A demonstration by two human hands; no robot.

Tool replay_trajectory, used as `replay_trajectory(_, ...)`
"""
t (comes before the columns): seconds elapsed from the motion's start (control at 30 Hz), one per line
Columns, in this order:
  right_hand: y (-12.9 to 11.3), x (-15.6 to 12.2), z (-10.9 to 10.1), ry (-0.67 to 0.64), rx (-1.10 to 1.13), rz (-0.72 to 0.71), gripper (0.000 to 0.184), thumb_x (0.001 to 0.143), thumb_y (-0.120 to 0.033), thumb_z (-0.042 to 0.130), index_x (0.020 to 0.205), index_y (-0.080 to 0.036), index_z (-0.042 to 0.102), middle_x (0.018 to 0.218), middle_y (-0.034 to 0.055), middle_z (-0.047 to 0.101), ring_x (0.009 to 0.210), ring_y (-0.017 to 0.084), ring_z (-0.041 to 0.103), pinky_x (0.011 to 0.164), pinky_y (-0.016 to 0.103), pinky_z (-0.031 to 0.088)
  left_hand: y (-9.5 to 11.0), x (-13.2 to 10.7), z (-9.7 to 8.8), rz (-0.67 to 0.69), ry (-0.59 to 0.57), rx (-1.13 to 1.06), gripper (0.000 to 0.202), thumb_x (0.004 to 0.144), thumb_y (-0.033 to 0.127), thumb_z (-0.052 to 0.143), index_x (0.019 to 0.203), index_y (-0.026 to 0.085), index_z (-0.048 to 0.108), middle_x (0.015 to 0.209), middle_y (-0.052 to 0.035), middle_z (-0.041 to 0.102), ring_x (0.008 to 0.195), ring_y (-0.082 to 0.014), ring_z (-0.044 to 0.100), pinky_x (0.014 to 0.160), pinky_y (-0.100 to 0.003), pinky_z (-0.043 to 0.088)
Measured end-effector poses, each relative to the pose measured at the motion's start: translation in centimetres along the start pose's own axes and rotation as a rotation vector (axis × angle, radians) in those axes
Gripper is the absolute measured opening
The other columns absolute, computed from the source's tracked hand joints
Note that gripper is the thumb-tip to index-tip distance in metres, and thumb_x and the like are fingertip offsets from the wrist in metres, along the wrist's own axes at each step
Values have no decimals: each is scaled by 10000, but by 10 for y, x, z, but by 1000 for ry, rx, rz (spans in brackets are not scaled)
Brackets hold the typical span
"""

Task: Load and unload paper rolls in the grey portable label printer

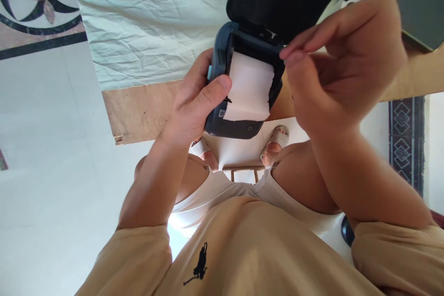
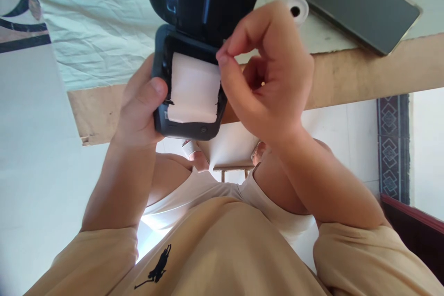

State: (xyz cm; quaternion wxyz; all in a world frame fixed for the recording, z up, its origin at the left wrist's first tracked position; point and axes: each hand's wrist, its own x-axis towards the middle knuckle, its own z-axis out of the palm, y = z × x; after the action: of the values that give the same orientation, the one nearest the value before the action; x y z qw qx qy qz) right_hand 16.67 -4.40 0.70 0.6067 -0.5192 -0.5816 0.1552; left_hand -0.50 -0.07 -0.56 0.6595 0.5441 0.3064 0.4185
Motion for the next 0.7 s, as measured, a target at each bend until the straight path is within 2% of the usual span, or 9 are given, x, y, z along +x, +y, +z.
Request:
replay_trajectory(0.07, 2, -2, -3, -120, -235, -75, 105, 883, -264, 539, 864, -175, 592, 829, -2, 617, 646, 39, 521, 572, 234, 365, 1, -1, -1, 4, -16, 13, 363, 895, 485, 588, 1109, 198, 647, 922, -75, 587, 831, -173, 557, 690, -275, 391)
replay_trajectory(0.17, -1, -1, -10, -327, -525, -102, 168, 868, -312, 550, 936, -204, 659, 818, -19, 661, 641, 53, 488, 606, 247, 328, 3, -3, 0, -14, -8, 62, 332, 919, 491, 558, 1075, 212, 648, 906, -65, 567, 834, -165, 542, 703, -259, 382)
replay_trajectory(0.3, -8, 3, -17, -533, -619, -68, 251, 852, -402, 558, 992, -211, 642, 719, -16, 611, 599, 57, 438, 584, 226, 280, 7, -4, 0, -42, -40, 134, 362, 906, 523, 549, 1052, 213, 664, 915, -69, 570, 822, -165, 505, 715, -263, 380)
replay_trajectory(0.4, -8, 4, -19, -525, -559, -49, 298, 777, -393, 648, 1008, -207, 620, 666, -24, 570, 542, 33, 382, 554, 209, 268, 9, -4, 1, -19, -71, 128, 381, 909, 515, 550, 1082, 204, 686, 956, -77, 598, 867, -172, 528, 755, -264, 402)
replay_trajectory(0.5, -6, 2, -18, -461, -415, 12, 296, 741, -332, 690, 990, -196, 601, 736, -29, 594, 529, 9, 387, 525, 199, 290, 9, -3, 5, 14, -42, 99, 400, 914, 517, 553, 1101, 194, 696, 995, -84, 624, 936, -193, 578, 777, -257, 430)
replay_trajectory(0.6, -8, -1, -21, -438, -200, 69, 302, 756, -285, 689, 1024, -197, 583, 877, -21, 613, 570, -6, 432, 507, 180, 327, 6, 0, 6, 33, -25, 20, 418, 897, 530, 585, 1093, 179, 702, 873, -71, 608, 777, -157, 581, 677, -240, 447)
replay_trajectory(0.7, -14, -1, -27, -427, 76, 124, 292, 795, -264, 650, 1069, -211, 563, 1008, -23, 604, 725, 22, 556, 529, 168, 390, 2, 3, 3, 29, -27, -23, 393, 912, 524, 582, 1041, 175, 710, 785, -37, 558, 658, -95, 508, 673, -210, 463)
